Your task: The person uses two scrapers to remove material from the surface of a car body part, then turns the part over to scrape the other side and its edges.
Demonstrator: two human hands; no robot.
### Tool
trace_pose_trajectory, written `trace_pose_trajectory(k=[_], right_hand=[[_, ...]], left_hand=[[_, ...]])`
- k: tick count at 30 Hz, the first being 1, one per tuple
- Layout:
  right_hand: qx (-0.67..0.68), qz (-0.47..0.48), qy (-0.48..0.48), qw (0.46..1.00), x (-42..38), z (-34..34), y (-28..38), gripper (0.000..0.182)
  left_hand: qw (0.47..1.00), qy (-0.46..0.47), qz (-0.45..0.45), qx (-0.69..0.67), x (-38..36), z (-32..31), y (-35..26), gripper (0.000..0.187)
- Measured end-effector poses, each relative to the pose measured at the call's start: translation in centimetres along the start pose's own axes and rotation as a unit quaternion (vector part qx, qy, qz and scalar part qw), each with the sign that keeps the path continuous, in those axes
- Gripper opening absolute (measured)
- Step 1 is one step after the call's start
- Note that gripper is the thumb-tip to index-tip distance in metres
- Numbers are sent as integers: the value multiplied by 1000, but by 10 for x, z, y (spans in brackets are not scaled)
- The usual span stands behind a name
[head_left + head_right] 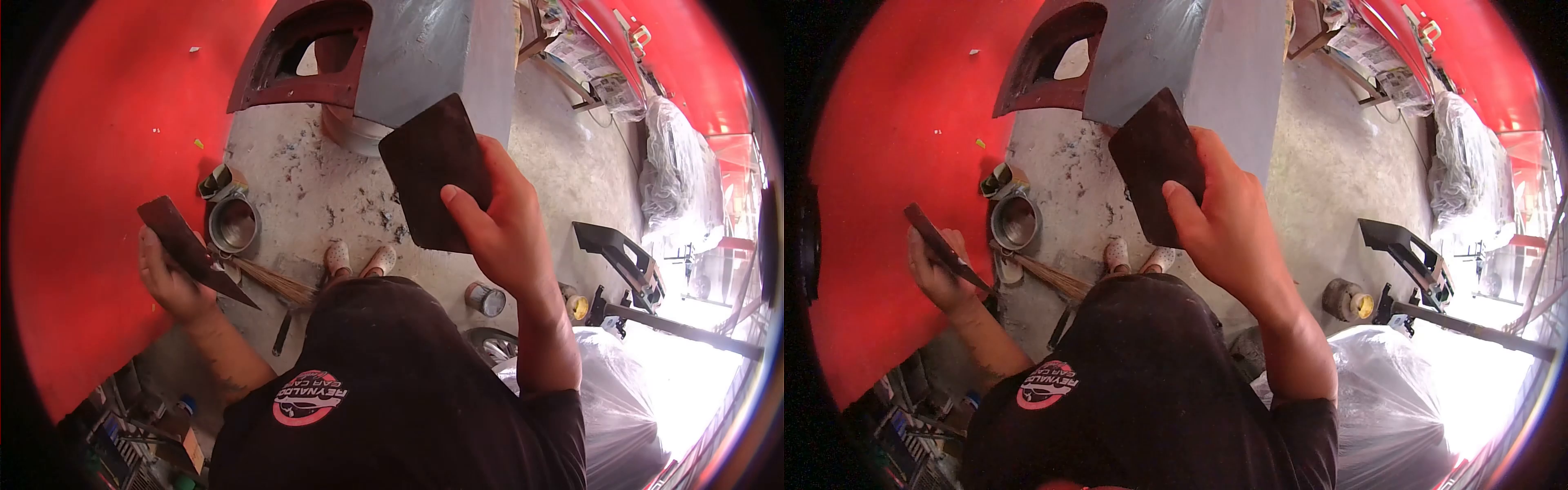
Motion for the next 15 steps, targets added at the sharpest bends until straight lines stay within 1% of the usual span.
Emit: trace_pose_trajectory(k=[1,2,3,4,5,6,7,8,9,10,11,13,14,15], right_hand=[[4,0,7,1000,0,0,2,37],[6,1,16,1000,1,-1,5,38],[3,3,18,1000,1,0,6,38],[37,-3,13,999,0,2,3,39],[73,-9,7,997,-2,3,-1,40],[74,-9,8,997,4,-3,-5,40],[52,35,-4,998,15,-11,-2,40],[29,79,-18,996,20,-21,5,40],[-47,37,11,998,23,-33,23,38],[-76,16,20,997,26,-48,26,37],[-80,119,7,990,20,-59,39,36],[-53,169,58,983,2,-75,36,39],[-55,168,58,983,-8,-74,31,39],[-58,155,-4,986,-18,-57,22,37]], left_hand=[[998,-36,-20,40,-2,4,-4,23],[998,-37,-21,37,-1,9,-5,23],[999,-53,-5,9,-1,20,-4,22],[997,-70,11,-19,-2,27,-2,22],[997,-74,10,-19,-5,29,-1,22],[999,-42,-3,-3,-7,25,-2,22],[1000,-8,-15,13,-7,18,-3,23],[1000,-5,-16,13,-7,13,-3,23],[997,-76,9,6,-8,19,1,24],[989,-146,34,-1,-10,26,7,24],[989,-141,33,-4,-8,25,6,24],[998,-61,30,-7,-5,17,3,25],[998,-61,31,-8,-6,23,3,25],[996,-74,16,39,-7,33,-1,25]])
Point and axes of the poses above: each hand's wrist, its own x-axis towards the middle knuckle, its own z-axis out of the back of the hand, y = z × x, the point moved 9 cm from there along x, towards the middle knuckle, and after that the axes turned 1 degree about -z, right-handed, at the moved point
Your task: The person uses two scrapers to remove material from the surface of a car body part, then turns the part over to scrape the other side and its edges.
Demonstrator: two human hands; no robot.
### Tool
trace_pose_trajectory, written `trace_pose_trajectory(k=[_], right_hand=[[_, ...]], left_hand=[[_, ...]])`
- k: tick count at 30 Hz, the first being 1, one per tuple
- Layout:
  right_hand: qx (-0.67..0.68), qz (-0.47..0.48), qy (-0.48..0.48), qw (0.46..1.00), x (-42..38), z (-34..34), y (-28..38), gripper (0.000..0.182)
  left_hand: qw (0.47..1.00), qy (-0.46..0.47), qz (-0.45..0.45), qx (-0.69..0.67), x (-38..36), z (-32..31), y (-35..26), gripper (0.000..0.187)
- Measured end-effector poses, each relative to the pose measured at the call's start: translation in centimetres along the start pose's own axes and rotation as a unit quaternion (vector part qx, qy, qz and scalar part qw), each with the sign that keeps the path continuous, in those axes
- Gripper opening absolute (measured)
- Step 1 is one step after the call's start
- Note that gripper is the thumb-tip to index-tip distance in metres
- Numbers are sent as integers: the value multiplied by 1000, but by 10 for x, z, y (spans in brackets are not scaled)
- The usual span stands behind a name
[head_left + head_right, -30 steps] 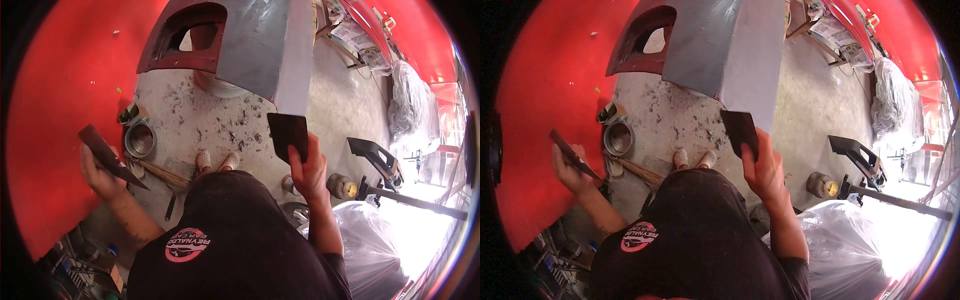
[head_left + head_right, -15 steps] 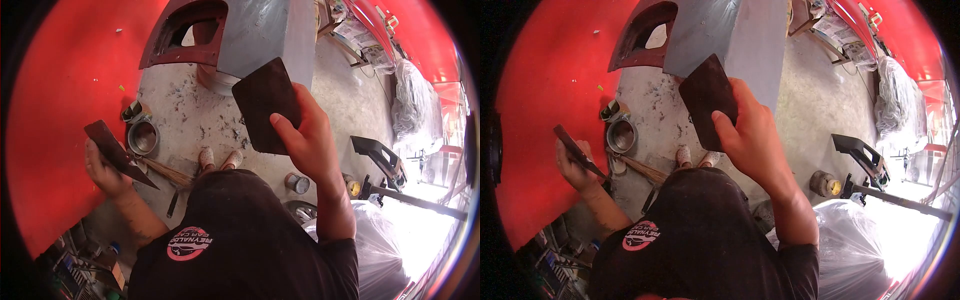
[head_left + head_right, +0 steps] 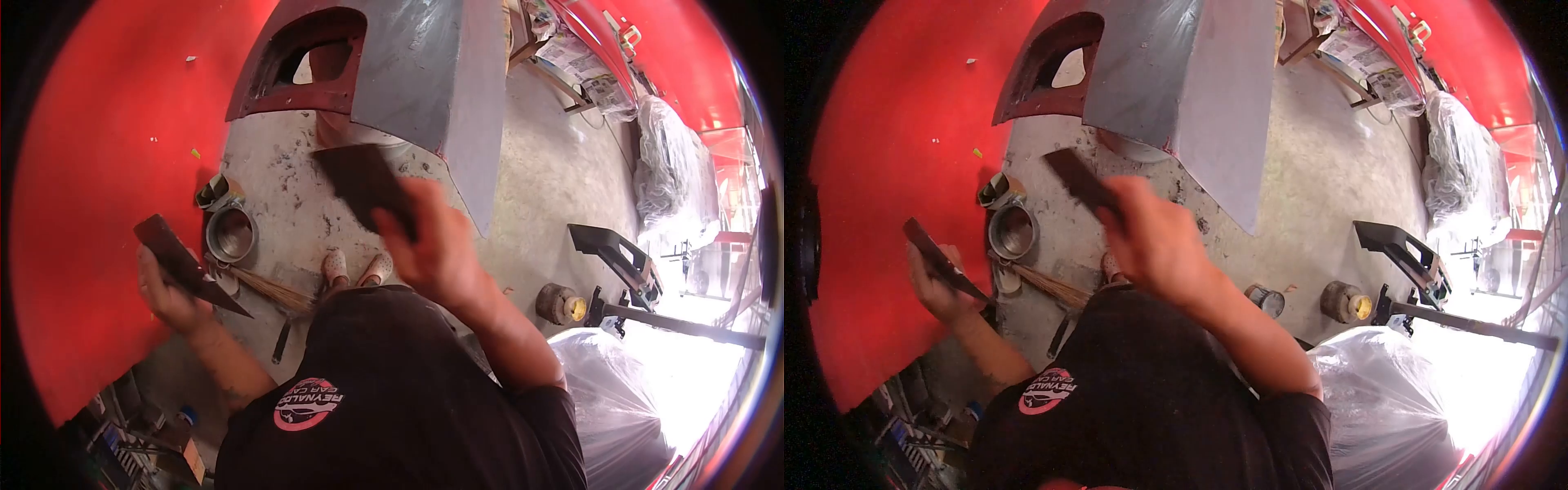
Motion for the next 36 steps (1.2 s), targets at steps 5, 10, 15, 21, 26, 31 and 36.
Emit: trace_pose_trajectory(k=[5,10,15,21,26,31,36], right_hand=[[173,-91,-247,949,-49,67,-47,37],[152,-105,-224,957,-37,58,-48,35],[42,-68,-226,971,-31,60,-35,37],[-25,-28,-214,976,-13,45,-17,38],[42,-30,-266,963,-32,61,-32,37],[-68,15,-210,975,-12,40,-11,38],[-71,39,-273,959,-26,49,-16,40]], left_hand=[[991,-72,-48,102,-6,26,-10,24],[995,-85,19,-47,1,-5,-5,21],[997,-73,1,-20,6,-17,-8,24],[1000,9,-19,8,4,-18,0,22],[994,67,8,-87,5,-12,2,24],[975,55,-115,180,3,-1,0,24],[995,75,1,-66,7,-2,11,25]])
Point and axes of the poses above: each hand's wrist, its own x-axis towards the middle knuckle, its own z-axis out of the back of the hand, y = z × x, the point moved 9 cm from there along x, towards the middle knuckle, and after that the axes turned 1 degree about -z, right-handed, at the moved point
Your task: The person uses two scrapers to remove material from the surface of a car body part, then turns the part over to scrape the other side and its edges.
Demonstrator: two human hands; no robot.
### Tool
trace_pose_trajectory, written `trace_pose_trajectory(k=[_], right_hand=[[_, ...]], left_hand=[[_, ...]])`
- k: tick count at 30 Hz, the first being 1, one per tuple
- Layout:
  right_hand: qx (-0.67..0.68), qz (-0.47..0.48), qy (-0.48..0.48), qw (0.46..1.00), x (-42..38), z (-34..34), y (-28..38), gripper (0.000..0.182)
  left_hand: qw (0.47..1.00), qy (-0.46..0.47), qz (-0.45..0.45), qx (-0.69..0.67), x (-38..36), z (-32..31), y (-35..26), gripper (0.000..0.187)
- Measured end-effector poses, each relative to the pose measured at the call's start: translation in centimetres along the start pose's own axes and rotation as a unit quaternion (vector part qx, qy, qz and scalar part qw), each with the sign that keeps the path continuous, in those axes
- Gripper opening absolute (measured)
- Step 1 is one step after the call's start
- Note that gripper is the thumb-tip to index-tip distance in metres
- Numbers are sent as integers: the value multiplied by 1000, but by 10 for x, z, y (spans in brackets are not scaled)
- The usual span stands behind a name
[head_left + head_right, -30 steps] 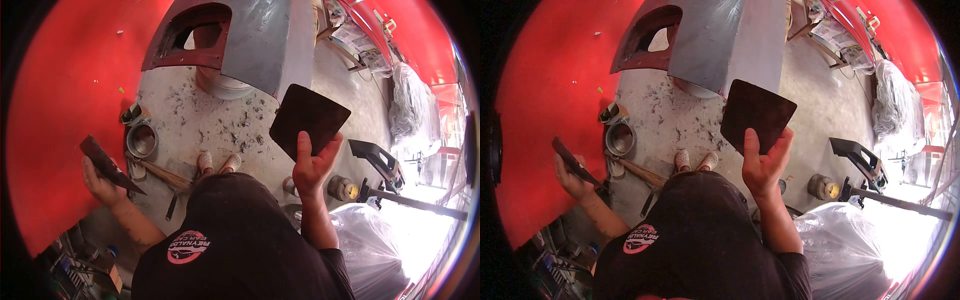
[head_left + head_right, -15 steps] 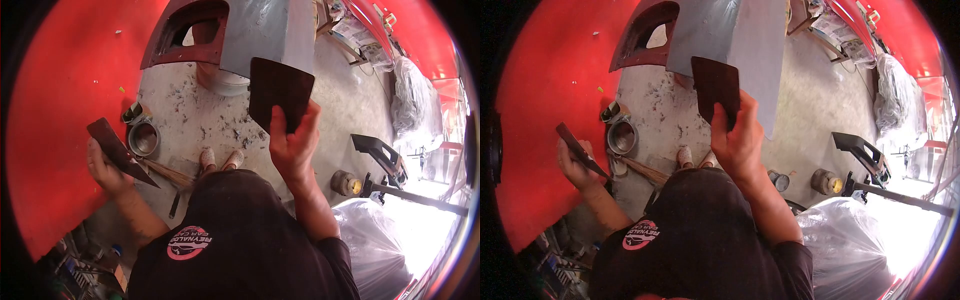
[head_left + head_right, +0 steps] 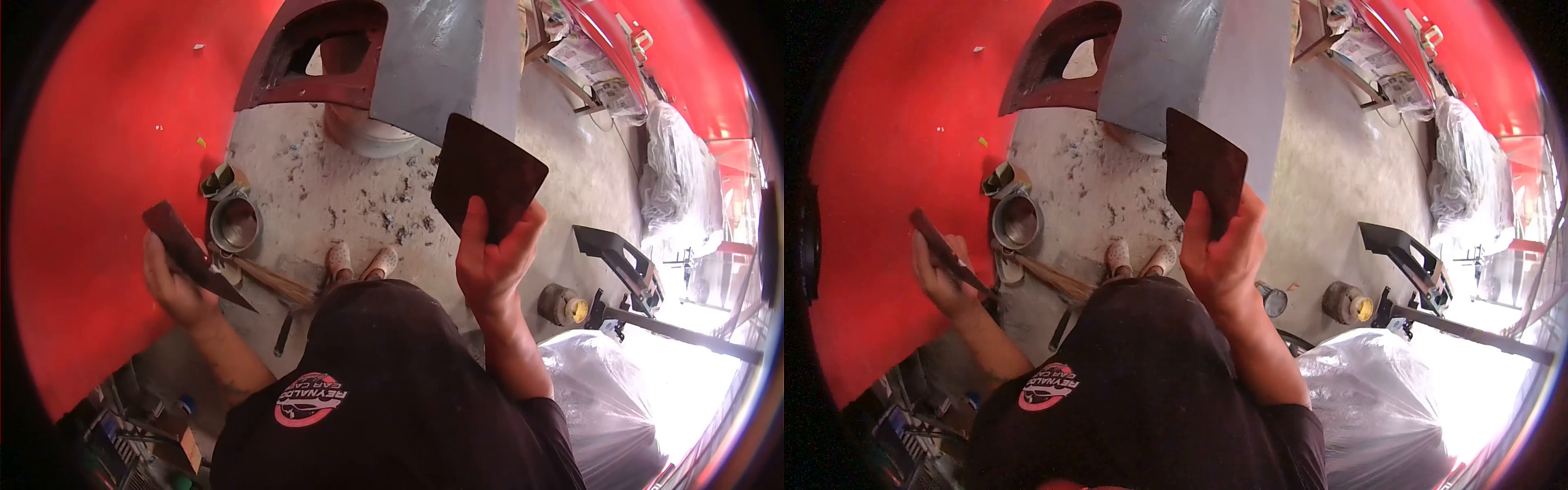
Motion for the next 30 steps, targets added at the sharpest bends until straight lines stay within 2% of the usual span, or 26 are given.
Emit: trace_pose_trajectory(k=[1,2,3,4,7,10,12,14,16,17,19,21,22,23,24,26,30], right_hand=[[-6,-13,21,1000,-1,-8,0,39],[-12,-27,40,999,0,-15,0,38],[-16,31,51,998,8,-26,15,38],[-50,39,96,993,9,-38,20,39],[-24,65,78,995,11,-36,27,38],[-12,71,40,997,10,-32,21,38],[-54,64,151,985,9,-65,23,37],[-10,48,218,975,2,-85,20,32],[33,45,252,966,-14,-84,15,28],[31,43,252,966,-25,-77,9,28],[126,-64,202,969,-47,-52,-23,29],[164,-194,133,958,-86,-24,-71,30],[291,-310,65,903,-102,-17,-90,32],[307,-328,32,893,-110,-7,-97,37],[322,-346,-3,881,-117,2,-106,43],[316,-347,-27,882,-120,7,-118,42],[337,-325,-77,880,-103,4,-118,40]], left_hand=[[993,92,27,-73,2,-19,0,25],[993,93,29,-71,3,-28,0,25],[999,-32,26,-26,3,-27,1,17],[987,-157,21,19,-3,-20,-1,25],[981,-192,24,-7,-6,-26,-5,25],[989,-146,20,11,-2,-20,-3,24],[991,-123,0,50,-4,-16,0,24],[991,-100,-21,87,-3,-21,-4,24],[992,-125,20,-14,-2,-19,3,22],[992,-124,23,-14,-3,-20,2,22],[981,-168,-11,94,-8,-15,-11,22],[989,-132,13,69,-9,8,-4,23],[994,-98,34,43,-7,6,-1,24],[977,-158,15,139,-11,11,-6,23],[978,-153,16,140,-9,8,-7,23],[987,-143,40,67,-5,2,-2,21],[992,-115,22,52,4,-40,-8,21]])
Point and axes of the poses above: each hand's wrist, its own x-axis towards the middle knuckle, its own z-axis out of the back of the hand, y = z × x, the point moved 9 cm from there along x, towards the middle knuckle, and after that the axes turned 1 degree about -z, right-handed, at the moved point
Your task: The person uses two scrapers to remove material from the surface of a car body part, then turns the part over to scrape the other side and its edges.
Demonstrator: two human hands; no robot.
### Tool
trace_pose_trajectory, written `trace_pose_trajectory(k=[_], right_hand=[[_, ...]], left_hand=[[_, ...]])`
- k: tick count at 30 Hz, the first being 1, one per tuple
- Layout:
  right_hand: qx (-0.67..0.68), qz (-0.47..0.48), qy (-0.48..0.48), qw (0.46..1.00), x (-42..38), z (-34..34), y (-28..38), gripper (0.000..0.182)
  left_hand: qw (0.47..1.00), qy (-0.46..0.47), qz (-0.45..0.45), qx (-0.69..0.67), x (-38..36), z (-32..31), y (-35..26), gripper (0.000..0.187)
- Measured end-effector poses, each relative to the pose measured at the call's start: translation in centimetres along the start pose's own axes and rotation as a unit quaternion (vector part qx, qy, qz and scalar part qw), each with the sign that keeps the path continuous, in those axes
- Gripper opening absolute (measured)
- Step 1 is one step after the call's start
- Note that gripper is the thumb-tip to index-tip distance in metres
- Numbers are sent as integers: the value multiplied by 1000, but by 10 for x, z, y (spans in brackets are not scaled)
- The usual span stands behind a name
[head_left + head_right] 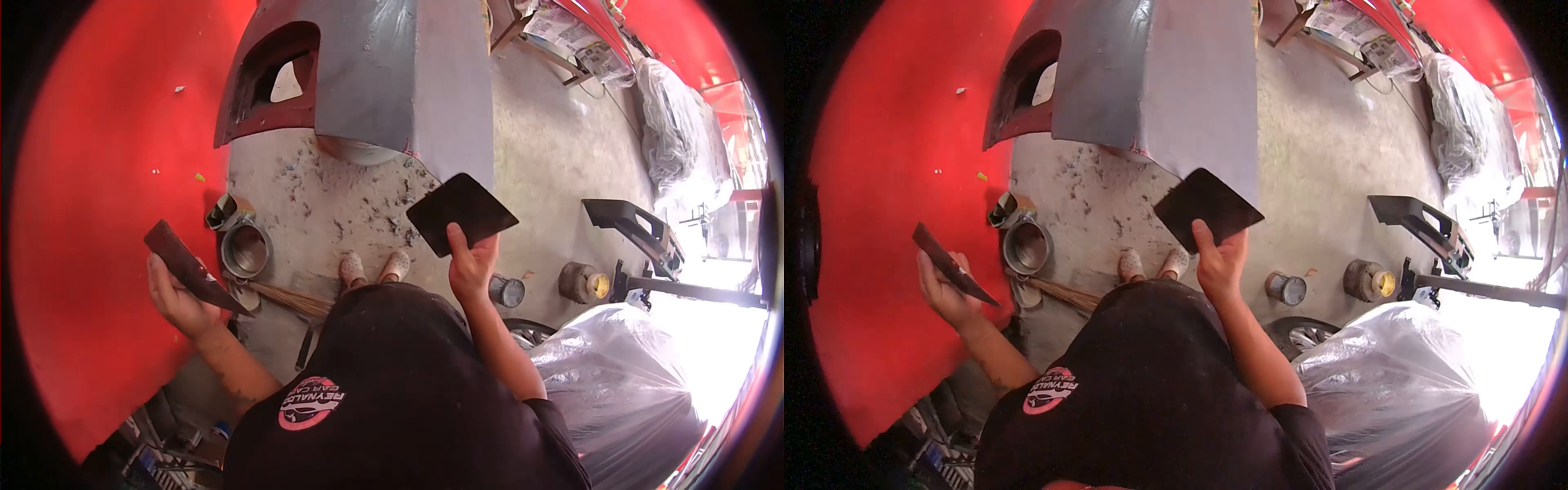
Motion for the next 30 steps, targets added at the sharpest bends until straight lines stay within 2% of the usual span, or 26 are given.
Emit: trace_pose_trajectory(k=[2,4,6,8,9,10,12,14,15,17,18,19,20,21,23,25,27,29,30], right_hand=[[-7,18,-1,1000,10,-15,13,41],[-7,27,40,999,18,-37,29,40],[-23,38,26,999,19,-34,32,39],[-64,40,53,996,19,-33,32,41],[-63,41,53,996,19,-34,33,41],[-53,46,34,997,18,-32,34,40],[-40,46,13,998,18,-34,36,39],[-103,68,47,991,22,-48,44,38],[-85,100,39,991,23,-51,48,36],[-91,92,43,991,22,-44,44,37],[-99,85,49,990,22,-42,41,38],[-99,86,53,990,22,-41,40,38],[-42,69,33,996,21,-35,36,38],[16,50,12,999,20,-30,32,39],[-1,56,36,998,22,-44,34,39],[-19,84,73,994,23,-67,41,40],[-40,64,111,991,20,-79,47,41],[-67,72,139,985,15,-75,52,42],[-7,54,97,994,13,-60,54,44]], left_hand=[[999,38,-1,-15,0,-17,-3,23],[999,51,-8,-9,0,-23,-4,24],[998,62,-16,-3,-1,-26,-5,24],[1000,-1,-16,-19,0,-11,-4,25],[1000,-1,-16,-19,1,-3,-2,25],[999,22,-24,-1,5,8,0,19],[998,46,-31,22,11,18,3,19],[993,108,8,-52,8,11,9,20],[993,109,9,-50,6,9,7,20],[988,149,-12,-33,1,-8,-2,21],[988,148,-13,-36,0,-11,-3,21],[994,106,-17,-13,0,-7,-5,22],[998,63,-20,11,-1,-2,-7,23],[998,61,-22,14,-4,-8,-9,23],[1000,21,0,17,-9,-15,-8,28],[997,60,-27,46,-12,-25,-9,28],[991,101,-57,68,-14,-38,-14,28],[997,58,-26,40,-13,-33,-13,28],[997,57,-26,41,-13,-30,-13,28]])
Point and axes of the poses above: each hand's wrist, its own x-axis towards the middle knuckle, its own z-axis out of the back of the hand, y = z × x, the point moved 9 cm from there along x, towards the middle knuckle, and after that the axes turned 1 degree about -z, right-handed, at the moved point
